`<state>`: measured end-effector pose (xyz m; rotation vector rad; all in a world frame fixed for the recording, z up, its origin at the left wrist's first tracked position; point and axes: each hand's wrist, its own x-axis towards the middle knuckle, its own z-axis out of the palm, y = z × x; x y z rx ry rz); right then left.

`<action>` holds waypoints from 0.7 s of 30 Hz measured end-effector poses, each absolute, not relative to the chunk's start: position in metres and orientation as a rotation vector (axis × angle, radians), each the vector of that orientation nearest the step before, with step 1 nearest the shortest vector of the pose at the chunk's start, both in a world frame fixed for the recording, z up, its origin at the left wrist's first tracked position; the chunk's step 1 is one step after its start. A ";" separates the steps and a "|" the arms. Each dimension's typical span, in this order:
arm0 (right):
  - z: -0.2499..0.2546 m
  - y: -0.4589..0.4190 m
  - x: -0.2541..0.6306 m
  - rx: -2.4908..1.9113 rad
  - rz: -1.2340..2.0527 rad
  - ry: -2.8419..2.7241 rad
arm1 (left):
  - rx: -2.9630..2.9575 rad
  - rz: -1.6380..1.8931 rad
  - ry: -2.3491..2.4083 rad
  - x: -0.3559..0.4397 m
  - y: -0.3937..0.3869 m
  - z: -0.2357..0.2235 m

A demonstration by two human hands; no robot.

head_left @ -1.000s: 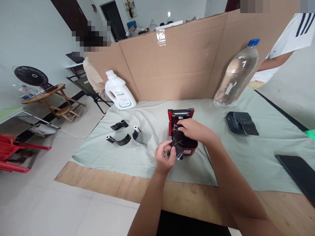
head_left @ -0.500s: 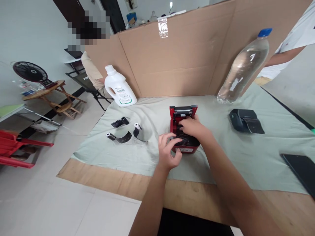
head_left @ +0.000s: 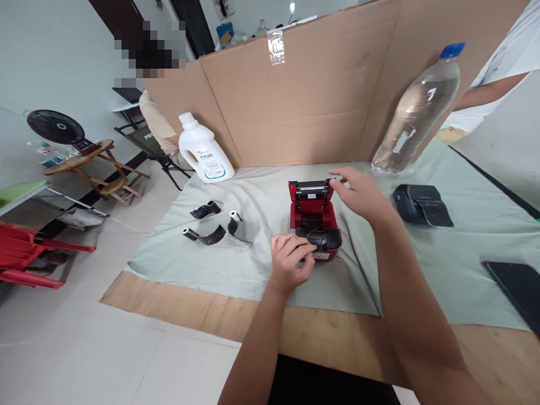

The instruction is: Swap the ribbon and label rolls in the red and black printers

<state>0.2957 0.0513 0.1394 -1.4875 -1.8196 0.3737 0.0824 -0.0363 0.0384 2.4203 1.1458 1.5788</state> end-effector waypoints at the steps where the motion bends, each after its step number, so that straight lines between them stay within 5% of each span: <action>1: 0.133 0.056 0.295 -1.472 0.401 -1.825 | 2.428 1.598 1.132 0.083 -0.037 0.038; 9: 0.117 0.055 0.293 -1.450 0.575 -1.804 | 2.478 1.702 1.042 0.083 -0.040 0.038; 21: 0.028 0.014 0.274 -1.196 0.931 -1.264 | 2.434 1.692 1.032 0.083 -0.047 0.037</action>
